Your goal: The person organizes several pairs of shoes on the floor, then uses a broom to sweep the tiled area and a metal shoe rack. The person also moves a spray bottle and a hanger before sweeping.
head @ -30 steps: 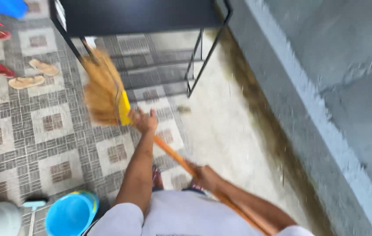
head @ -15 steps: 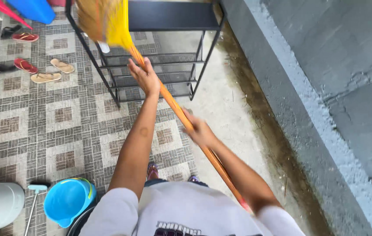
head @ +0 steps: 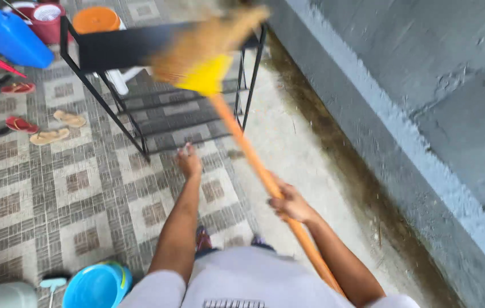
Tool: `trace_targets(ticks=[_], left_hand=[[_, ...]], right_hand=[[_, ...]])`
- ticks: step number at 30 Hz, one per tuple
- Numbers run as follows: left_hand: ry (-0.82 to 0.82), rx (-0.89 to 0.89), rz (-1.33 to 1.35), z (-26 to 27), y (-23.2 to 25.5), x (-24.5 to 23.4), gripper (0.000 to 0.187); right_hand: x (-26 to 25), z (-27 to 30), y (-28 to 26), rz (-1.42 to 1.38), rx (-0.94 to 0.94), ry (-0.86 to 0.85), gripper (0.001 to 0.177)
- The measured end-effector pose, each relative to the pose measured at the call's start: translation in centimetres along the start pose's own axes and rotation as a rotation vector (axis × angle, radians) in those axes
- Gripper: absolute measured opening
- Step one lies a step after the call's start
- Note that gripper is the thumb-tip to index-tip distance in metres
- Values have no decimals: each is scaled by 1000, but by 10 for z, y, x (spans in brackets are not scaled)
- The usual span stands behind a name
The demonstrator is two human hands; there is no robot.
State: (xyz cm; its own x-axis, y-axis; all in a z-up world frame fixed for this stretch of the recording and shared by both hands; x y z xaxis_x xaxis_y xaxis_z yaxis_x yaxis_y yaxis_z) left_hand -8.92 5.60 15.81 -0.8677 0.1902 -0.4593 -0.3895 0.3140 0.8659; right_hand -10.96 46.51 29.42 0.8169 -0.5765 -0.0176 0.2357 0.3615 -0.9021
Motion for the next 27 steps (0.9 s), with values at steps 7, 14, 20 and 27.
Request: trace_targets(ticks=[7, 14, 20, 27], left_hand=[[-57, -54, 11, 8, -9, 34, 66], [-82, -48, -107, -40, -29, -2, 72], [-205, -182, -107, -34, -37, 25, 72], [-287, -48, 118, -52, -29, 42, 70]], right_hand=[[125, -103, -58, -291, -127, -442, 81], [25, -152, -22, -609, 28, -192, 67], [19, -150, -28, -426, 53, -24, 55], [129, -222, -63, -247, 5, -252, 51]])
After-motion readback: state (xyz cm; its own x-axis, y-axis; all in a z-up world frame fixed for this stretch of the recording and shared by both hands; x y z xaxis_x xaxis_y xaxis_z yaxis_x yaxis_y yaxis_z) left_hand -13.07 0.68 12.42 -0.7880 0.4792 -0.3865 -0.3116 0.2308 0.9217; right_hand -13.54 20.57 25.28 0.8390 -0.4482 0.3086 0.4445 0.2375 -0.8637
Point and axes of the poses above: each hand's wrist, its own z-axis away from the middle knuckle, its own x-axis out of the palm, y = z × x, the point moved 6 cm from there along -z, towards the middle knuckle, and after that the axes turned 7 degrees about x, right-handed, at the moved point
